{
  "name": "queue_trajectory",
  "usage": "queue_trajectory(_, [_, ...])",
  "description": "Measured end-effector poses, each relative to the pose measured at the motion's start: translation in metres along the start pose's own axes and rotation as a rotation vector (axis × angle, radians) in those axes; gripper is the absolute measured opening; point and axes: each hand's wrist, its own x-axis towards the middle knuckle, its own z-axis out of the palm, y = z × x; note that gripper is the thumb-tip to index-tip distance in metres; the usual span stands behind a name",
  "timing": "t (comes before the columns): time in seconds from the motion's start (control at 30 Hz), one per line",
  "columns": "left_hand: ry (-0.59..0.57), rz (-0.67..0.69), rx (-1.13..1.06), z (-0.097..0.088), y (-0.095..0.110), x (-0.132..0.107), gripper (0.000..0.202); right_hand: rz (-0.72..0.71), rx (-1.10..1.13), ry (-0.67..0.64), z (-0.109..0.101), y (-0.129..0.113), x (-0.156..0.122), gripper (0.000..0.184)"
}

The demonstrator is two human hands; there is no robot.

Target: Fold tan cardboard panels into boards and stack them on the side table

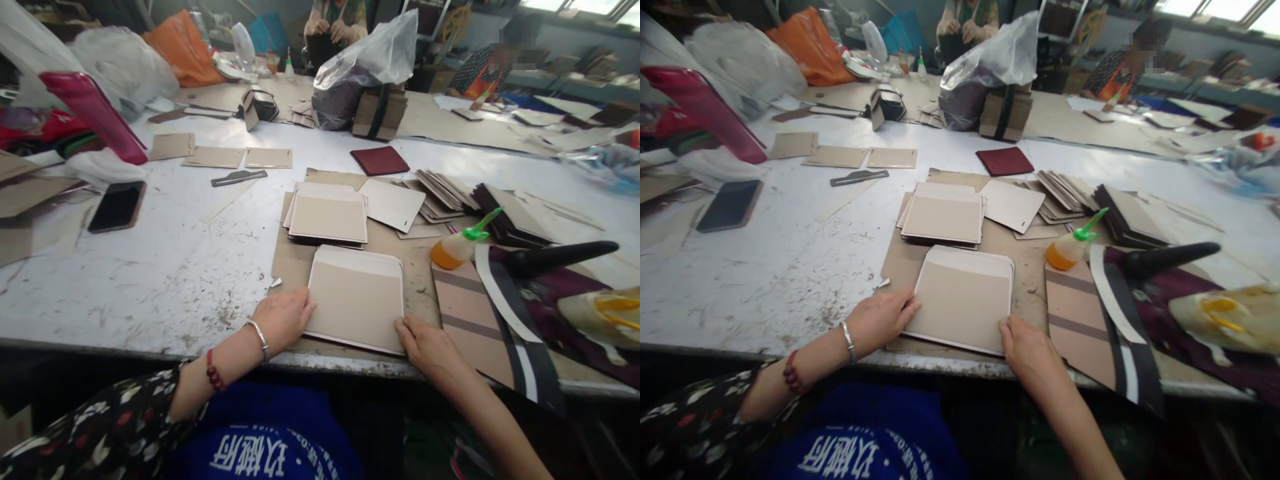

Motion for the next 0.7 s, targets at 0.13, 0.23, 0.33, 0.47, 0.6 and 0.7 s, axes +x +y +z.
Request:
queue_trajectory(0.13, [0.024,0.065,0.090,-0.003,0.003,-0.002,0.024,0.014,-0.006,-0.029,-0.003,-0.002,0.000,0.019])
queue_trajectory(0.23, [0.046,0.114,0.132,-0.005,0.004,-0.004,0.025,0.006,-0.024,-0.038,-0.004,-0.002,0.000,0.020])
queue_trajectory(0.33, [0.132,0.184,0.180,-0.002,0.002,-0.005,0.023,0.017,-0.031,-0.043,-0.005,-0.003,0.000,0.021])
queue_trajectory(0.47, [0.302,0.450,0.211,0.007,-0.006,0.002,0.041,0.038,-0.010,-0.053,-0.007,-0.005,-0.001,0.020])
queue_trajectory(0.6, [0.161,0.719,0.181,0.012,-0.015,0.014,0.065,0.034,0.020,-0.025,-0.006,-0.005,-0.002,0.022])
queue_trajectory(0.7, [0.072,0.749,0.173,0.010,-0.017,0.020,0.067,0.038,0.027,-0.025,-0.007,-0.006,-0.003,0.022])
